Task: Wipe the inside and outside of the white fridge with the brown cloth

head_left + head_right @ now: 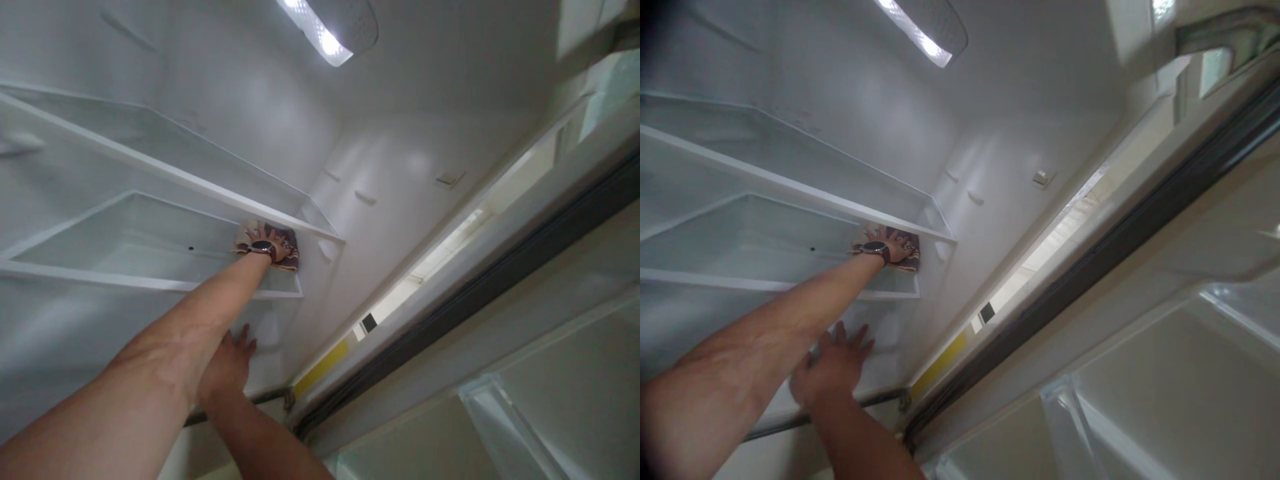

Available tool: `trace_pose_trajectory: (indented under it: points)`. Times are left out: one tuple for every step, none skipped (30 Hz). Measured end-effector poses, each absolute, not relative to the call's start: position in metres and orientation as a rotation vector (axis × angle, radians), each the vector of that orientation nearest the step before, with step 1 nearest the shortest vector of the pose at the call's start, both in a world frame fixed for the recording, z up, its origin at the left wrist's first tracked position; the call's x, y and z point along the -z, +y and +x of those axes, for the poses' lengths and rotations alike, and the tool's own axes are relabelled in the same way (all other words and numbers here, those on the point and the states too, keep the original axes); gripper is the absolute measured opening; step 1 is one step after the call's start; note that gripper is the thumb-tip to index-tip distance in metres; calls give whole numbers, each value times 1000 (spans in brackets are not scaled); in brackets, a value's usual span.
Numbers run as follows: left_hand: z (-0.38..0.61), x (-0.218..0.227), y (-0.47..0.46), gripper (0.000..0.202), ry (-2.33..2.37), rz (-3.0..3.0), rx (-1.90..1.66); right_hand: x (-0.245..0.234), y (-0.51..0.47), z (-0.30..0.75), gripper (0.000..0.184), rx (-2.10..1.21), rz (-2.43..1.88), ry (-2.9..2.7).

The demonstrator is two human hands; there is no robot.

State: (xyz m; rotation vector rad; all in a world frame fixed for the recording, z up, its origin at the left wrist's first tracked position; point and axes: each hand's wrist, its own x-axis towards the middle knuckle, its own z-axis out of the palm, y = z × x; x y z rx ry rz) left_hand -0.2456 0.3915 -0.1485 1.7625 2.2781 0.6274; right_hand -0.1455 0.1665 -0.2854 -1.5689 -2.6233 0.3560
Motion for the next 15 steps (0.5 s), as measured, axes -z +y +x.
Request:
trace_pose_trajectory:
  points:
    - [-246,150,392,73,2274,1762,-630,284,166,-145,53,-350,-1567,-2621]
    - [-247,151,393,73,2270,1768,-635,283,165,-145,53,-339,-1567,-2621]
    - [-248,151,393,73,2265,1780,-643,281,164,-144,55,-326,-1566,-2628]
    - [-249,152,392,73,2259,1795,-653,281,163,-144,56,-315,-1565,-2633]
    - [-250,151,391,74,2257,1809,-660,280,162,-143,57,-310,-1561,-2631]
    - [-253,150,390,74,2260,1812,-661,280,161,-142,57,-315,-1554,-2621]
    - [-256,149,388,75,2262,1804,-650,281,160,-141,56,-329,-1549,-2603]
    - [-259,147,387,76,2265,1786,-632,282,160,-141,55,-345,-1547,-2584]
    - [-264,145,385,77,2269,1766,-612,283,160,-141,55,-355,-1547,-2566]
    - [-269,144,383,78,2274,1749,-595,284,160,-140,54,-361,-1546,-2557]
    - [-275,143,382,78,2281,1741,-584,286,160,-140,55,-365,-1544,-2554]
    - [-281,143,381,78,2292,1739,-578,287,161,-140,55,-367,-1540,-2552]
    - [-286,144,381,78,2306,1741,-574,287,161,-140,55,-365,-1530,-2550]
    - [-291,145,381,77,2320,1744,-573,288,162,-141,56,-362,-1525,-2549]
    - [-295,146,381,77,2325,1744,-572,289,162,-141,56,-356,-1529,-2549]
